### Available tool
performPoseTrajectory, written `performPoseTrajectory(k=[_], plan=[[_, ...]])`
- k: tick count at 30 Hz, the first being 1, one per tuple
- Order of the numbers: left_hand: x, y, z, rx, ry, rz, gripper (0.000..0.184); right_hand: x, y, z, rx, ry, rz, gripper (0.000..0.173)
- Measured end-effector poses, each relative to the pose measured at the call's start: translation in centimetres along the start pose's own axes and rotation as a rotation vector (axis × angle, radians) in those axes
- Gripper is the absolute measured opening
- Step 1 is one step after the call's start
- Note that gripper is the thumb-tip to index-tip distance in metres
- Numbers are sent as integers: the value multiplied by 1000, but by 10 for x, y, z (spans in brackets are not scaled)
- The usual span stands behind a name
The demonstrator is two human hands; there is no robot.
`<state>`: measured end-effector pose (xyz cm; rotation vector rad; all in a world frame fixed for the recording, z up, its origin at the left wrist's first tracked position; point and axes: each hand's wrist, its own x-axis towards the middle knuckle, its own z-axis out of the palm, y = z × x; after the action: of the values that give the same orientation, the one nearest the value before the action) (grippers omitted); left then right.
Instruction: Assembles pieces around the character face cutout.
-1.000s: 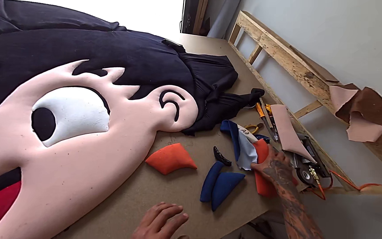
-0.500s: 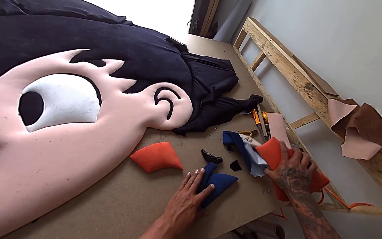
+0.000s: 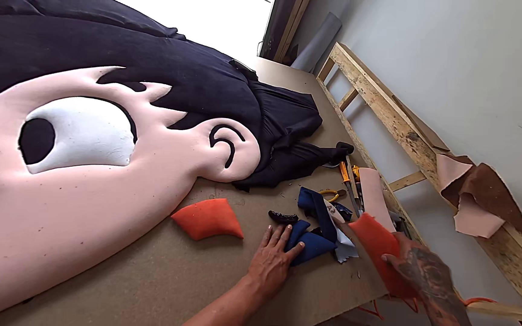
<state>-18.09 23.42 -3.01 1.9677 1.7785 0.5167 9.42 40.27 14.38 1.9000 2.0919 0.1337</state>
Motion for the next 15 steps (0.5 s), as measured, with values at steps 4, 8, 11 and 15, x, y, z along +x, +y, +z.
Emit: performPoseTrajectory(k=[4,8,11,15], plan=[[-5,13,-12,-60,-1,19,69,-21,6,-49,124,340,-195,63],[-88,9,-33,-292,218,152,53,-39,-33,-73,360,130,-776,71],[-178,-13,-59,-357,364,55,37,-49,-115,-54,557,-282,-1172,73],[-300,-50,-89,-53,628,-282,27,-73,-237,-12,601,-517,-1419,77]])
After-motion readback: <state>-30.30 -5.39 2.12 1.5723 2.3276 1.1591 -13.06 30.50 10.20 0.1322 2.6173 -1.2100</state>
